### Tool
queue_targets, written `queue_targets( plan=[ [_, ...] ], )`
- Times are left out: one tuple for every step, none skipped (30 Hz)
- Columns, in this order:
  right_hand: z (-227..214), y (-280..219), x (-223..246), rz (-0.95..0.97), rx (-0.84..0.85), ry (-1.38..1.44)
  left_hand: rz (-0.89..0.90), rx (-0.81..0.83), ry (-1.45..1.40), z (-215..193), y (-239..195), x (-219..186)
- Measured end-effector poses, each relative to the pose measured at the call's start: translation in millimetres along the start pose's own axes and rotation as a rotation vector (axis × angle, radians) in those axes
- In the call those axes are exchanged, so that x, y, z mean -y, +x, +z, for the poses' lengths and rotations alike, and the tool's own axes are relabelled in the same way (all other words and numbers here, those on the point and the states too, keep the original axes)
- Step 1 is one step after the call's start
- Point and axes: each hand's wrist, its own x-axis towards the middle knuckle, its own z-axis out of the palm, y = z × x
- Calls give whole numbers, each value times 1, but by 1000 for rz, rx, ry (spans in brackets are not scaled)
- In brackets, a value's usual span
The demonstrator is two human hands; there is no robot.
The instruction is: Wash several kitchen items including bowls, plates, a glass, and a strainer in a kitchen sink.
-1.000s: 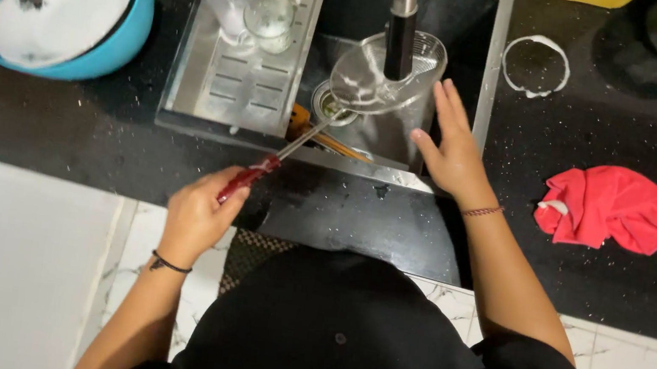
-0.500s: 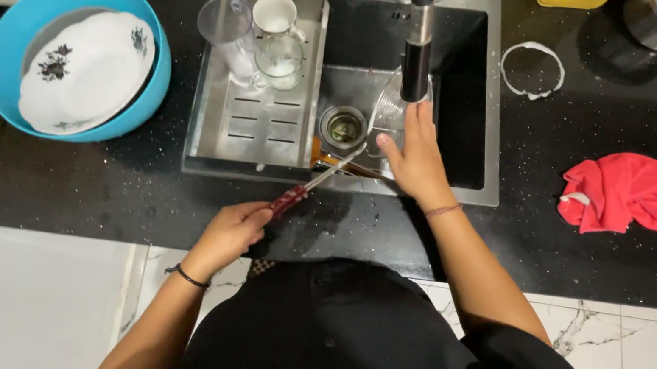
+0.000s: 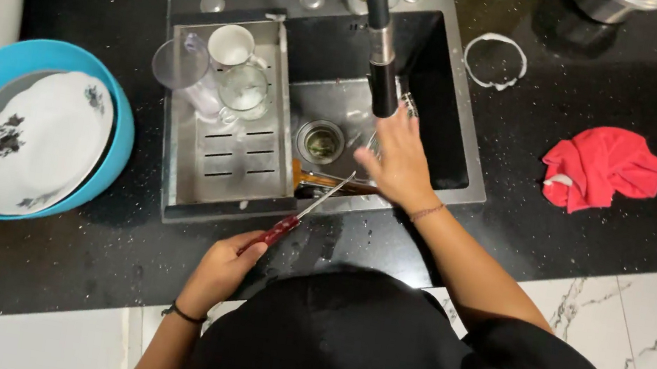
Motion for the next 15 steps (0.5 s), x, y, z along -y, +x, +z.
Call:
queue_targets(
  plan=[
    [-1,-2,-2,10,-2,-5,2,11,-1,1,1,-2],
    [-1,-3,-4,25,-48,52,-58,14,-13,1,1,-4],
    [-1,-4,-6,41,-94,109,-117,18,-25,1,0,-6],
    [-2,-6,1,43,-95,108,-117,20,-25,2,0,-3],
    [-3,-9,8,-50,-71,53,-214,30,-89,2,-1,-1],
    [-4,-11,14,-143,-44,0,-312,39,-153,2,-2,2],
    [-5,-8,14,-141,-43,0,-314,41,-153,2,-2,6],
    [-7,-6,14,-117,14,8,-329,36,-218,1,-3,10],
    [-9,-4,14,-94,70,16,-343,31,-283,1,-5,15],
    [-11,-3,16,-93,75,16,-347,32,-286,1,-7,15],
    [-13,-2,18,-41,53,52,-373,36,-318,1,-9,15],
    [-15,1,21,8,30,89,-397,36,-349,0,-10,15],
    [-16,1,26,6,33,90,-399,33,-352,-1,-11,16],
    [-16,1,31,-119,-5,37,-440,28,-381,-3,-12,16],
    [-17,1,36,-244,-44,-15,-481,24,-410,-4,-13,17]
  ],
)
